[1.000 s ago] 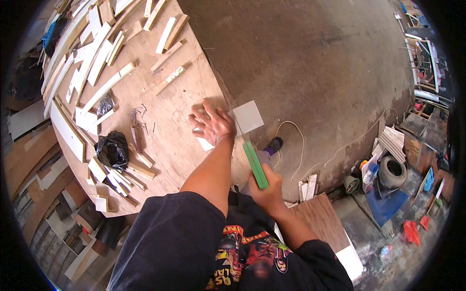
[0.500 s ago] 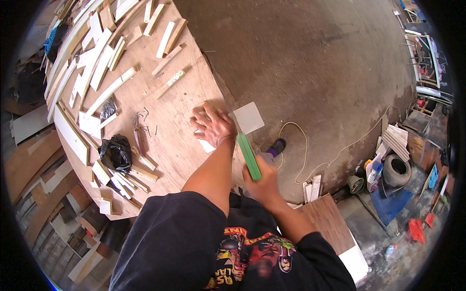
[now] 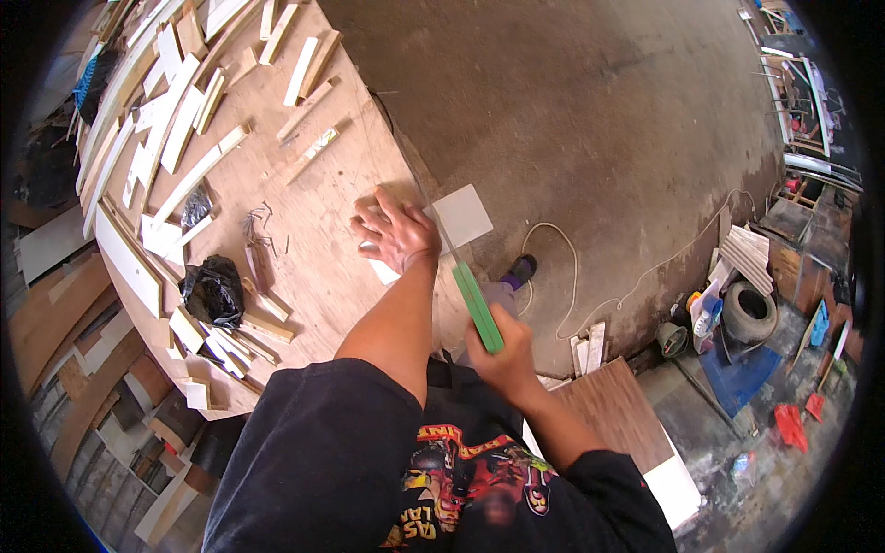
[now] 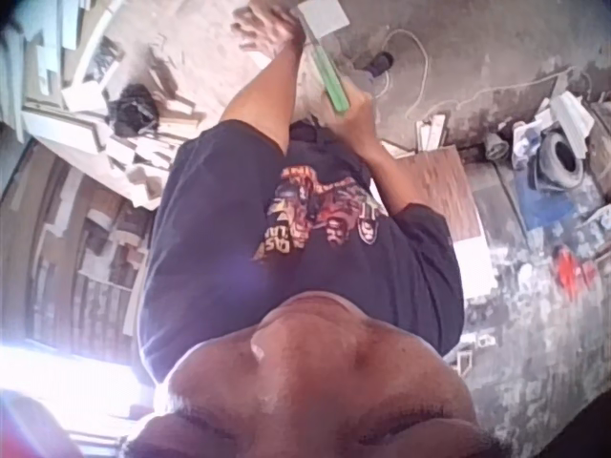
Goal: The person marks lines on several small wooden boards using a pen and then cuts through one board using a hand saw.
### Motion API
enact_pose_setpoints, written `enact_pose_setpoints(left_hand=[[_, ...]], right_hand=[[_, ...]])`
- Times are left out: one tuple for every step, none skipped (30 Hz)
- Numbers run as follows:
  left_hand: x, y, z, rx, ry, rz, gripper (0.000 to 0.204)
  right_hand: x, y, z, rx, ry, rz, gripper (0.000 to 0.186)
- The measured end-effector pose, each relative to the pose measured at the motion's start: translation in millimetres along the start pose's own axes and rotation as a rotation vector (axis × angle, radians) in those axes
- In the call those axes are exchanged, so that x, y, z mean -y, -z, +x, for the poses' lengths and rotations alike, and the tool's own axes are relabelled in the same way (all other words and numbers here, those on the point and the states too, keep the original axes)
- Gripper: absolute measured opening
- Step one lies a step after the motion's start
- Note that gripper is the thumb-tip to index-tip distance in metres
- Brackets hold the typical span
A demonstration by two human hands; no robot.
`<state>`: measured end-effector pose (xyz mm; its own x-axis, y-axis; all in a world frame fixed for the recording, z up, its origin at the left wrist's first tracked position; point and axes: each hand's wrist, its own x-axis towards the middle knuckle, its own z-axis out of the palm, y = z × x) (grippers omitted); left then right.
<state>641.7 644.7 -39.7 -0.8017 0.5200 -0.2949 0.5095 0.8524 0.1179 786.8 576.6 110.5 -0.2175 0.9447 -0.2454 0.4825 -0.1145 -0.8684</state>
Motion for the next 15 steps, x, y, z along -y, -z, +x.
enact_pose_setpoints(left_hand=[[0,-1,-1,-0.011,-0.007,0.003,0.060],[-1,2,0,0.015,0.000,-0.005,0.060],[-3,7,0,0.041,0.007,-0.013,0.060],[-5,10,1,0.067,0.013,-0.021,0.060],[-5,10,2,0.047,0.012,-0.017,0.061],[-3,8,1,0.028,0.012,-0.012,0.061],[-1,6,1,0.009,0.012,-0.006,0.061],[0,3,-1,-0.012,0.001,0.000,0.061],[1,-1,0,-0.032,-0.010,0.006,0.062],[2,-3,-1,-0.053,-0.021,0.011,0.062],[2,-1,-3,-0.025,-0.016,0.011,0.062],[0,2,-1,-0.004,-0.010,0.010,0.062],[-3,5,0,0.017,-0.005,0.009,0.062],[-3,5,2,0.011,-0.003,0.013,0.062],[-2,6,0,0.009,0.000,0.015,0.062]], right_hand=[[0,-4,9,0.009,-0.015,0.003,0.014],[0,-9,16,-0.002,-0.007,-0.009,0.014],[-1,-15,23,-0.013,0.000,-0.022,0.014],[-2,-17,26,-0.024,0.008,-0.034,0.015],[1,-12,20,-0.014,0.001,-0.017,0.015],[3,0,3,-0.004,-0.008,0.000,0.015],[5,5,-6,0.006,-0.017,0.017,0.015],[4,6,-8,0.013,-0.009,0.005,0.015],[2,6,-9,0.021,-0.001,-0.006,0.015],[0,5,-10,0.028,0.007,-0.018,0.015],[-1,-2,0,0.011,0.001,-0.036,0.013],[-3,-13,18,-0.007,0.000,-0.051,0.012],[-4,-18,29,-0.025,0.000,-0.066,0.011],[-5,-21,28,-0.014,0.008,-0.096,0.010],[-3,-17,19,-0.010,0.015,-0.080,0.010]])
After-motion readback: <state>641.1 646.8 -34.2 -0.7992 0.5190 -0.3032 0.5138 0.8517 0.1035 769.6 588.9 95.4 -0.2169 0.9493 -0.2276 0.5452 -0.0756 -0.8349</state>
